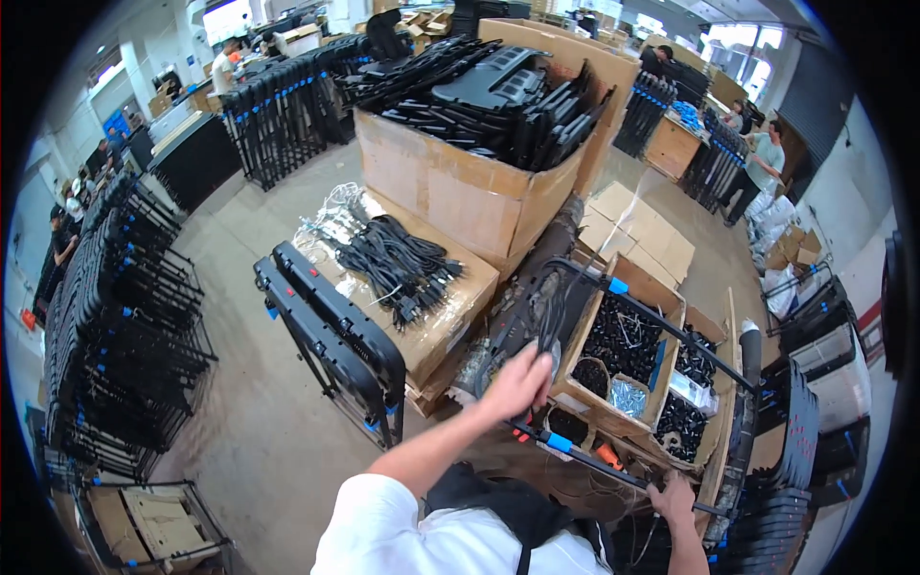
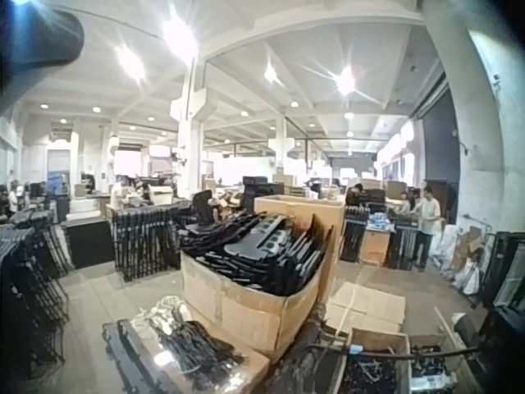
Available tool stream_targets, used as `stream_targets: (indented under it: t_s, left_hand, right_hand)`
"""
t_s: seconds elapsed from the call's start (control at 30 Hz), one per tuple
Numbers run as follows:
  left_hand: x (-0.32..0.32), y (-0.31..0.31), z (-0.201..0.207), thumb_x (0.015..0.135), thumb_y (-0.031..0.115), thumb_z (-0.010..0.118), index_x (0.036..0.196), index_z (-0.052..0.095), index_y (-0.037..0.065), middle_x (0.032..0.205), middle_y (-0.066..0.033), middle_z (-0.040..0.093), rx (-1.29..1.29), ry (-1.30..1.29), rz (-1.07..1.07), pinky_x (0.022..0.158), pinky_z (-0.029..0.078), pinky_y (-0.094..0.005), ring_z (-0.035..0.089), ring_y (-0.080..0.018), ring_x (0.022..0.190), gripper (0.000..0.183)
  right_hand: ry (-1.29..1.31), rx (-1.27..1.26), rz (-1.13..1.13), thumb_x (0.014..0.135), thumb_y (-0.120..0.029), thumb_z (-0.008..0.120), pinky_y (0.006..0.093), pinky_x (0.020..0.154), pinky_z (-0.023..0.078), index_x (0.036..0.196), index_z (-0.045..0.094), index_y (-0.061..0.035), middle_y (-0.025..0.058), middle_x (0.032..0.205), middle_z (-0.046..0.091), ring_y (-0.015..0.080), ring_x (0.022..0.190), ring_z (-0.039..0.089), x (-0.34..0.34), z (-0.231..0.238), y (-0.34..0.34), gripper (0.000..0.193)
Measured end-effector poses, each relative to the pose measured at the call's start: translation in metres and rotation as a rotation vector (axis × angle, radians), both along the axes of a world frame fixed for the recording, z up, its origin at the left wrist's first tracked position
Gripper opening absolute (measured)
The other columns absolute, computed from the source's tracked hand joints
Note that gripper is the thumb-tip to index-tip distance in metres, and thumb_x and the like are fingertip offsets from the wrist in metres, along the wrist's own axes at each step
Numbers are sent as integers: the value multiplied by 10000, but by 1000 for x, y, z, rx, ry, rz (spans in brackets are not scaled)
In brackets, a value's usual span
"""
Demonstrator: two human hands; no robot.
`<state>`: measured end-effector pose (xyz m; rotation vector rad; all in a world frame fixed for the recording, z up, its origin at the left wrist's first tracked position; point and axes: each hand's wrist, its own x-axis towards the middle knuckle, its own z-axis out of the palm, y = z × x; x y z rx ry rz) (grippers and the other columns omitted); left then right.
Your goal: Assemble electronic components, wiring harnesses, and plastic covers onto fitness equipment frames using an electric screwdriver.
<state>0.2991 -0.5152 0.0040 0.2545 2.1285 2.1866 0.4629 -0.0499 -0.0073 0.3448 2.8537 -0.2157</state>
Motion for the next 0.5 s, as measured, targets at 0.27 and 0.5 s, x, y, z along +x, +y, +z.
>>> stream_targets:
  t_s: [0.27, 0.5]
  left_hand:
    - [62, 47, -118, 1033, 335, 603, 981, 619, 6, 940, -265, 693, -656, 260, -52, 816, 518, -587, 657, -490, 897, 334]
    - [59, 55, -118, 1019, 355, 625, 954, 626, 16, 882, -245, 689, -763, 309, -5, 800, 522, -573, 662, -467, 856, 345]
  right_hand:
    - [-49, 148, 11, 959, -347, 642, 530, 938, 555, 1043, 668, -25, 243, 988, 747, 437, 1023, 707, -6, -13, 6, 334]
    - [-156, 186, -177, 969, -407, 612, 535, 953, 563, 1100, 673, -25, 245, 979, 751, 410, 1052, 727, -11, -27, 17, 408]
